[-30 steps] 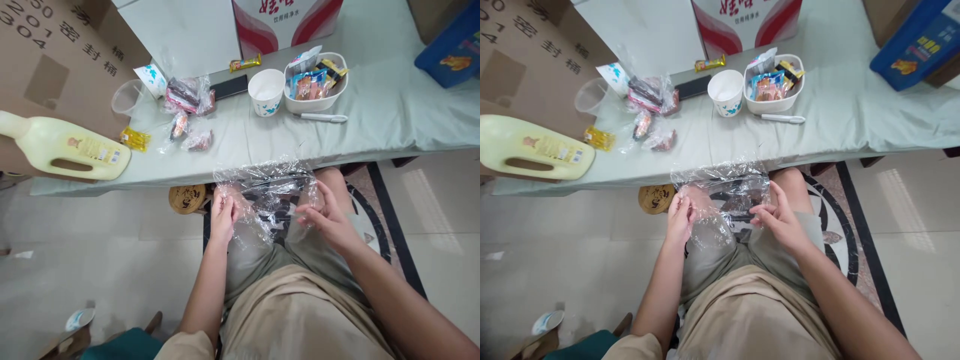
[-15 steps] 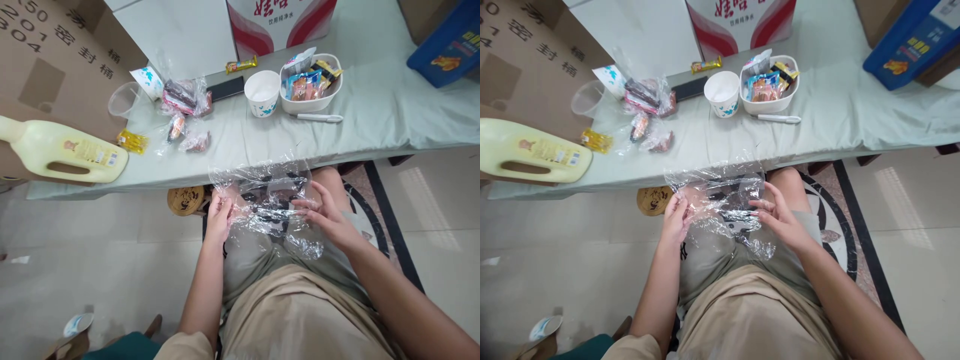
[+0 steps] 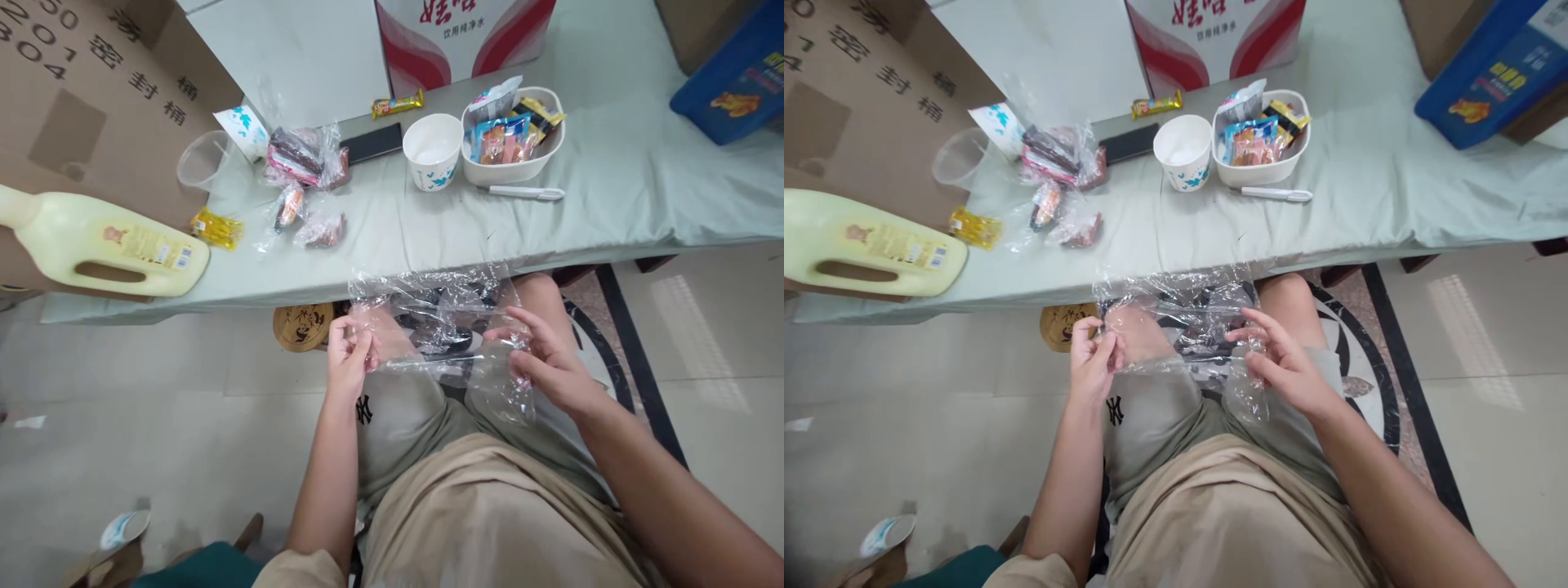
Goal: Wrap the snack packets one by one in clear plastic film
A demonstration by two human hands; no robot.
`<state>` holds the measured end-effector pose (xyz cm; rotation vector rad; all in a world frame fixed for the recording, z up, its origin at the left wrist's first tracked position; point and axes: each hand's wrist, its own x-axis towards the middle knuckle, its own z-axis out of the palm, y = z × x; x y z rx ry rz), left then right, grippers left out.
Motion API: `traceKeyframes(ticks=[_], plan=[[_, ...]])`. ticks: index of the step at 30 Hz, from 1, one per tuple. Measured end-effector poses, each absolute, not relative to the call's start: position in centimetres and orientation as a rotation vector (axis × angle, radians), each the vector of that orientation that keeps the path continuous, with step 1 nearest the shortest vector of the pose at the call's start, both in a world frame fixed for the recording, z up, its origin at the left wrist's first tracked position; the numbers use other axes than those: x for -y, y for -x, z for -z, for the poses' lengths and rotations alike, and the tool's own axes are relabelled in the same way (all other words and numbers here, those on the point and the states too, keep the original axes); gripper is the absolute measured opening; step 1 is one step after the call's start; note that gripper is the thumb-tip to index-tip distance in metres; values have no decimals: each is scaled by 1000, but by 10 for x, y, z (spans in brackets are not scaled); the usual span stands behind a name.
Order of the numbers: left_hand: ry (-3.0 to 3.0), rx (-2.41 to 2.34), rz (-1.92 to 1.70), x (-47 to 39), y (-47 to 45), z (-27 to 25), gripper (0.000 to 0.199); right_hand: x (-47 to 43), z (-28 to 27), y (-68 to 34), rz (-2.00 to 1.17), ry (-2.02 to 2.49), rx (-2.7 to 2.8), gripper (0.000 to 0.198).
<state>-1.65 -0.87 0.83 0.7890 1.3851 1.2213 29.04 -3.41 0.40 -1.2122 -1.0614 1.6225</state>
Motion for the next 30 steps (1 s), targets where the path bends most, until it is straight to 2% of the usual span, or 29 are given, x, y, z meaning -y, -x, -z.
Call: traceKeyframes(ticks=[3,5,10,12,15,19,22,25,28,30], plan=[[-871,-1390,-1178,11,21,-6,42,33,-4,-291,-1497,1281,1059,32],[-935,-1395,-1168,12,24,-6,38,32,-3,-292,-1378,1341,1022,24],[-1127,-1467,-1061,14,33,-13,48,29,-2,-297,-1244,1393,1165,35],[-1242,-1558,-1015,14,35,-14,46,27,-2,-299,-1123,1464,1325,32],[-1482,-1636,-982,13,39,-12,33,26,-3,-300,-813,1551,1552,15],[-1673,-1565,-1041,16,45,-13,10,29,-11,-302,-493,1530,1642,9],[-1656,-1415,-1134,22,48,-20,23,35,-21,-305,-611,1381,1713,14],[-1476,-1200,-1172,25,45,-33,33,40,-26,-306,-983,1273,1543,21],[-1174,-1121,-1198,22,33,-44,40,39,-25,-302,-1279,1220,1212,17],[-990,-1181,-1213,18,23,-47,45,37,-25,-298,-1398,1194,1168,34]])
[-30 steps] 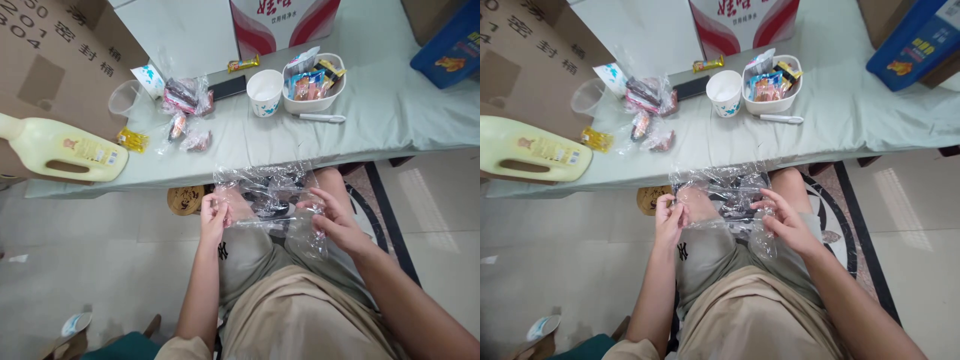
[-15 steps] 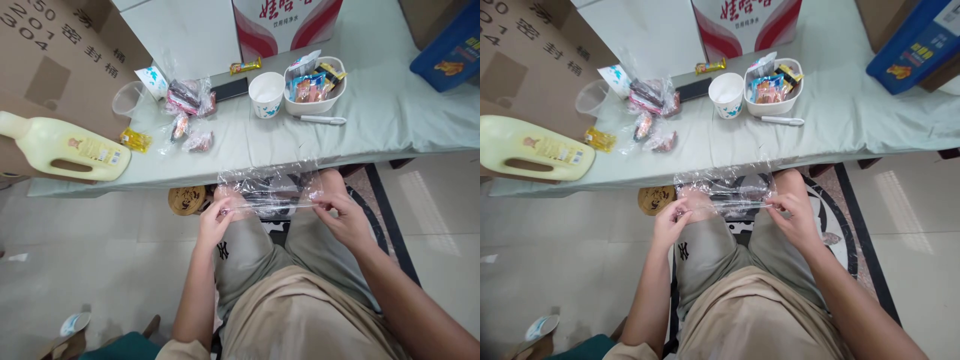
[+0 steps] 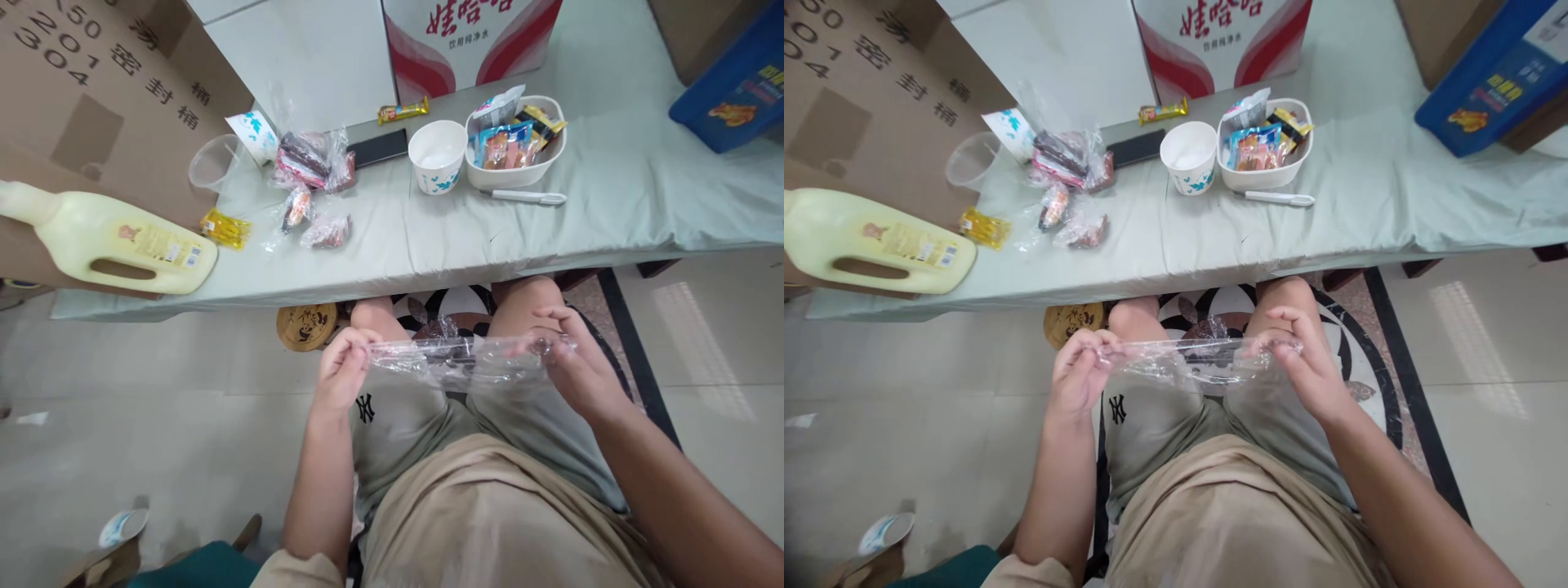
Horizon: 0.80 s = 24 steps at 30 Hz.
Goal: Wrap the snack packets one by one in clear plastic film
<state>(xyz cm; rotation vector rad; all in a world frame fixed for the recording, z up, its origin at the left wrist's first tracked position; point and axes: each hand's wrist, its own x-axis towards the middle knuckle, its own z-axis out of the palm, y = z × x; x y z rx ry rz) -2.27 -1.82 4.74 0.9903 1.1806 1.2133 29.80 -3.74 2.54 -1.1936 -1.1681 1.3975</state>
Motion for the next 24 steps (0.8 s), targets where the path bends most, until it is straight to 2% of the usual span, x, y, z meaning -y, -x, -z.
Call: traceKeyframes(ticks=[2,6,10,12,15,16,18,21,22,24], plan=[[-880,-1296,-1231,14,14,-45,47,36,-26,-293,-1490,1208,1213,52],[-916,-1519,-1267,8,9,-29,44,40,-21,-288,-1625,1358,1102,49],[-945,-1525,-1157,7,14,-14,44,39,-7,-296,-1784,1419,1101,59],[-924,-1499,-1102,6,15,-11,45,32,-2,-303,-1599,1441,1142,56],[-950,-1418,-941,7,12,-11,45,17,-6,-304,-1115,1434,1198,46],[-976,-1374,-880,8,9,-13,45,12,-11,-300,-1070,1399,1280,45],[-1025,-1272,-774,11,4,-20,45,6,-24,-285,-1186,1267,1560,51],[-1038,-1132,-681,16,-2,-35,44,4,-37,-254,-1506,1030,1865,73],[-1031,-1081,-663,16,-2,-39,44,5,-38,-244,-1637,975,1913,71],[-1013,-973,-658,14,0,-43,49,9,-34,-230,-1927,885,1903,43]])
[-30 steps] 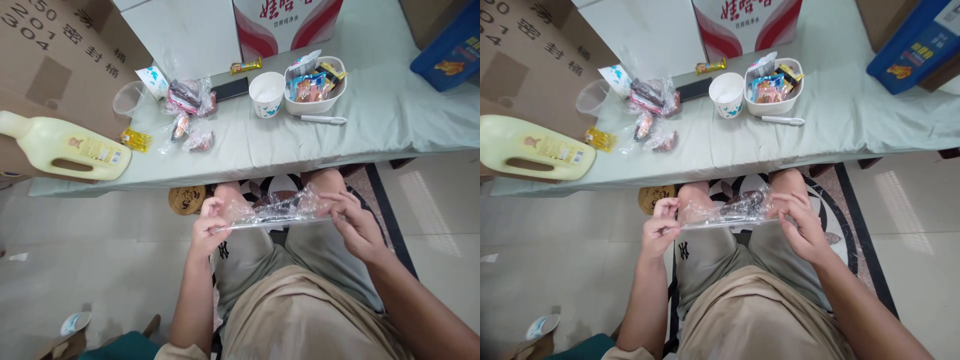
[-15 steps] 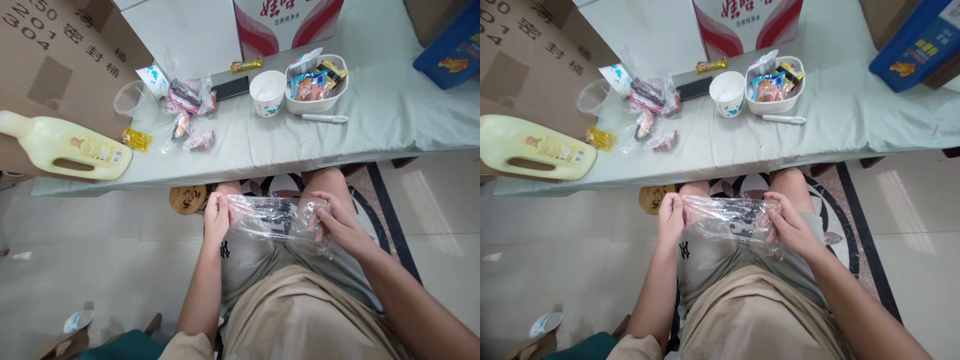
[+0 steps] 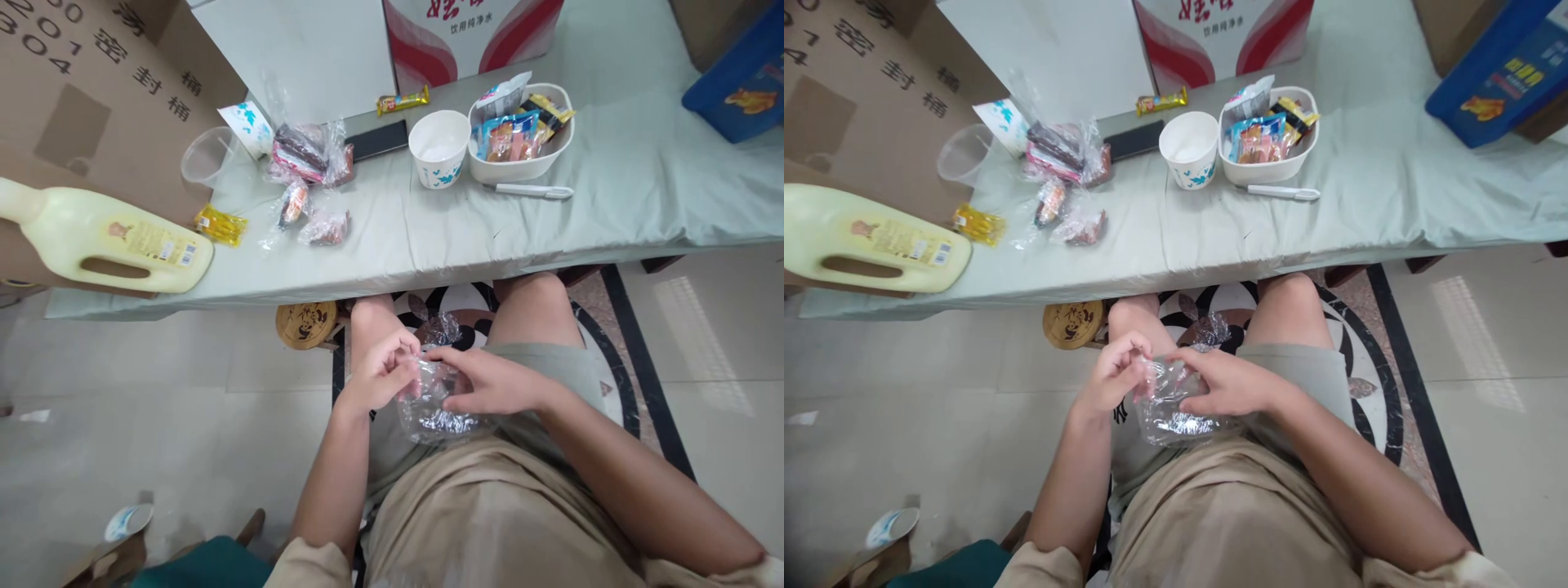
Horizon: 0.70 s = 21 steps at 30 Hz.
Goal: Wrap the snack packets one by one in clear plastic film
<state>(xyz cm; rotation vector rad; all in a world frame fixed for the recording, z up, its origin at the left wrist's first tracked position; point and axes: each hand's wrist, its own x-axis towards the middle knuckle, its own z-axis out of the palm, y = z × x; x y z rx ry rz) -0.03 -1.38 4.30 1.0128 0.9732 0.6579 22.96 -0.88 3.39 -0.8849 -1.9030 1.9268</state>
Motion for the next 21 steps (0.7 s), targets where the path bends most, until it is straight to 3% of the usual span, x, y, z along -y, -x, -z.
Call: traceKeyframes(ticks=[2,3,6,12,17,21], plan=[[-989,-905,-751,6,5,-37,58,13,-27,-222,-2166,817,1738,13],[-967,-900,-839,0,7,-31,62,15,-23,-220,-2233,794,1618,13],[-798,-961,-1073,-12,11,-3,67,19,-17,-216,-2242,832,1260,30],[-482,-758,-722,10,-9,28,99,18,-11,-210,-1962,1223,930,44],[-629,-1000,-797,20,-26,22,51,17,-6,-216,-1926,1380,815,51],[-675,-1130,-857,15,-23,17,50,20,-6,-224,-1852,1394,756,62]])
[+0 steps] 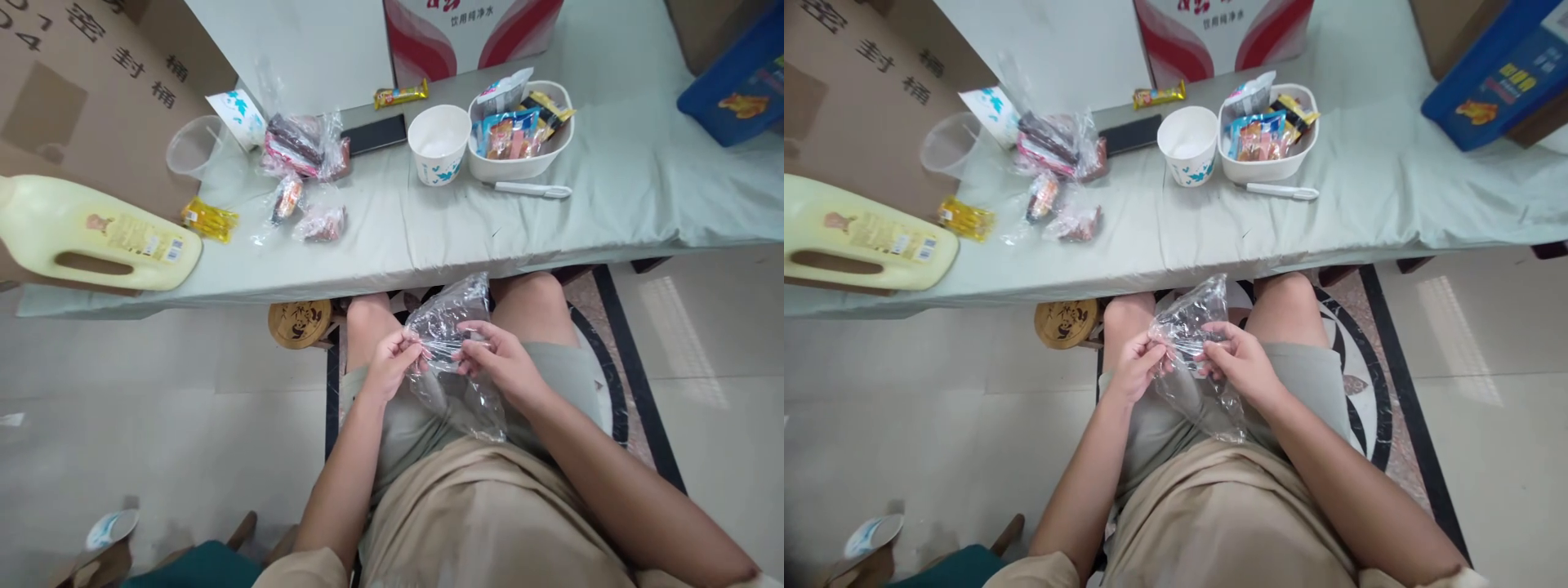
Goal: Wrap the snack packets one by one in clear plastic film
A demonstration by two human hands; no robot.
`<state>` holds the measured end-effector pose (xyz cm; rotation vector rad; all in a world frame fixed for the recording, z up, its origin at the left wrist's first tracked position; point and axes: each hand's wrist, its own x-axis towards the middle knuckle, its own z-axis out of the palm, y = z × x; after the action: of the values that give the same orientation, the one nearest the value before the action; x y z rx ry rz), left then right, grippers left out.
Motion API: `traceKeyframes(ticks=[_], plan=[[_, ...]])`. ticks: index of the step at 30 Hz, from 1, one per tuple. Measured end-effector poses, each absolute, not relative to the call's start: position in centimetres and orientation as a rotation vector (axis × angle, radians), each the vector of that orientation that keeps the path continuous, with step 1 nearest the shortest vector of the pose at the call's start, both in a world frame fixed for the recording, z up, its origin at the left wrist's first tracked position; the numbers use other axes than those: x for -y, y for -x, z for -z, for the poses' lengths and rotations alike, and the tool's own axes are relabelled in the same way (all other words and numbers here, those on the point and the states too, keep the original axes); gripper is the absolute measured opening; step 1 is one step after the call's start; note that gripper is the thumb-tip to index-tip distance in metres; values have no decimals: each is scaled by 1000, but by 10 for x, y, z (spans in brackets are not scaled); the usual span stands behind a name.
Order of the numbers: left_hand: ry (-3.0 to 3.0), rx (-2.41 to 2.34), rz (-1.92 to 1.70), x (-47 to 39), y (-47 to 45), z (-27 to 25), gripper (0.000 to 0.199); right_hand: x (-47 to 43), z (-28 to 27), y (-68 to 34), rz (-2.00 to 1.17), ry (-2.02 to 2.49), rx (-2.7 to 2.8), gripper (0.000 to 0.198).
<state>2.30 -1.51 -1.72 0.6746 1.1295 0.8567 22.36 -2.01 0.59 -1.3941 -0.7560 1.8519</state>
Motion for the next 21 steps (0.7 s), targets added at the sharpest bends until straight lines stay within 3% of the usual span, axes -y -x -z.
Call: traceKeyframes(ticks=[6,16,19,21], plan=[[-701,-1263,-976,17,-17,14,49,34,1,-233,-1704,1281,858,91],[-819,-1338,-1061,32,-11,5,106,48,0,-244,-1538,1163,1367,30],[-921,-1284,-1065,38,-8,6,108,48,-2,-242,-1425,1265,1349,29],[-1062,-1237,-1024,40,-6,7,89,48,-1,-241,-1395,1273,1357,39]])
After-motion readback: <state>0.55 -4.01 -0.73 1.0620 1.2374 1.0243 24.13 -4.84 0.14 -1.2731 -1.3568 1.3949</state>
